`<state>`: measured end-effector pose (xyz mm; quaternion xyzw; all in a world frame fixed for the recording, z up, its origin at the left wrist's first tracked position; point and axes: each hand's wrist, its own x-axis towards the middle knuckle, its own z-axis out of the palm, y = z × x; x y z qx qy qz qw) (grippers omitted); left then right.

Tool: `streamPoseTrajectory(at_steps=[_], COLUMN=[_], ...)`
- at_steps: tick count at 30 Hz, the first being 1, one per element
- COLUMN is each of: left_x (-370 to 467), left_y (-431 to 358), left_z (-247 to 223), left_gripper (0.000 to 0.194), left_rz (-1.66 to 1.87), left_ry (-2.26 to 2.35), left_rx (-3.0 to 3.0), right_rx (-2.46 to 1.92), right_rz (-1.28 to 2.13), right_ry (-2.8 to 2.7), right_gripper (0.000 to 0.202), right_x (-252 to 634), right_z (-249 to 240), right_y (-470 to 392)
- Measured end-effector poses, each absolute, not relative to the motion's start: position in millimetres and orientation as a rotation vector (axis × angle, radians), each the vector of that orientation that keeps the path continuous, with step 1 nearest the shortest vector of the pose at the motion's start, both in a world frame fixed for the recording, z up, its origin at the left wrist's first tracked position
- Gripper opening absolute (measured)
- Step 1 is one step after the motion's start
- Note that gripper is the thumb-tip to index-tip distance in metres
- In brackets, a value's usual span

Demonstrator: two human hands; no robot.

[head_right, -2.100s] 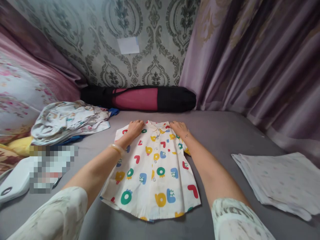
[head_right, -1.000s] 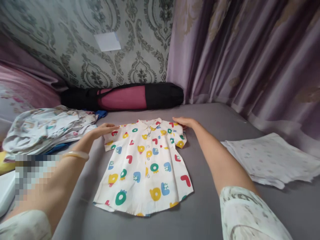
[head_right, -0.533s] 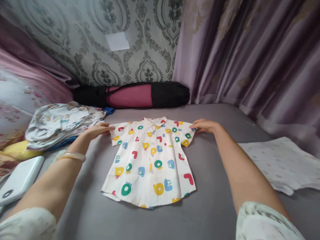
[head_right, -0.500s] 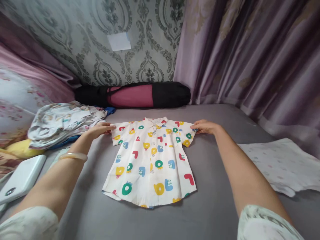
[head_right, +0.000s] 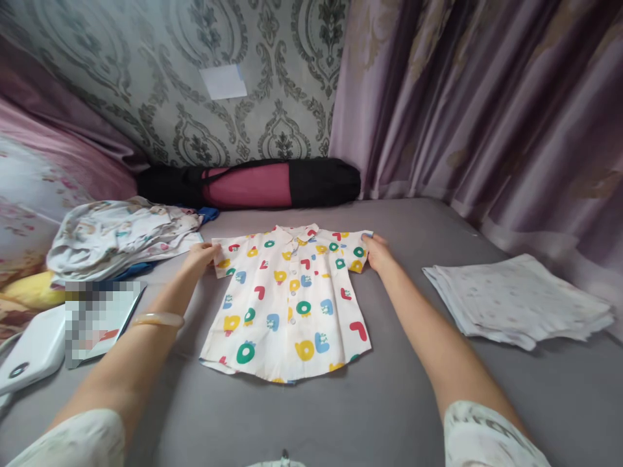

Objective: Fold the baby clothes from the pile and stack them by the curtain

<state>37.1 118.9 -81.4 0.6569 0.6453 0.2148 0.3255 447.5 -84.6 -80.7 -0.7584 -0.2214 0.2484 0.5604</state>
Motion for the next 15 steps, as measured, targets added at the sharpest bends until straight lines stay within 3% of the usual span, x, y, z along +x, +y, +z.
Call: streamPoseTrajectory(at_steps=[6, 15], left_x=[58.5, 60.2], left_y=[105.7, 88.1], left_z=[-81.9, -84.5], left_gripper=[0.029, 0.042], left_rz=[0.610, 0.241], left_ry=[1.967, 2.051], left_rx=[2.021, 2.296], right_rx=[-2.328, -2.751], right_rz=[0.080, 0.084], right_ry=[-0.875, -1.069], right_gripper=[0.029, 0.040], right_x=[439.6, 437.0], right_z=[-82.0, -81.3], right_y=[-89.5, -95.9])
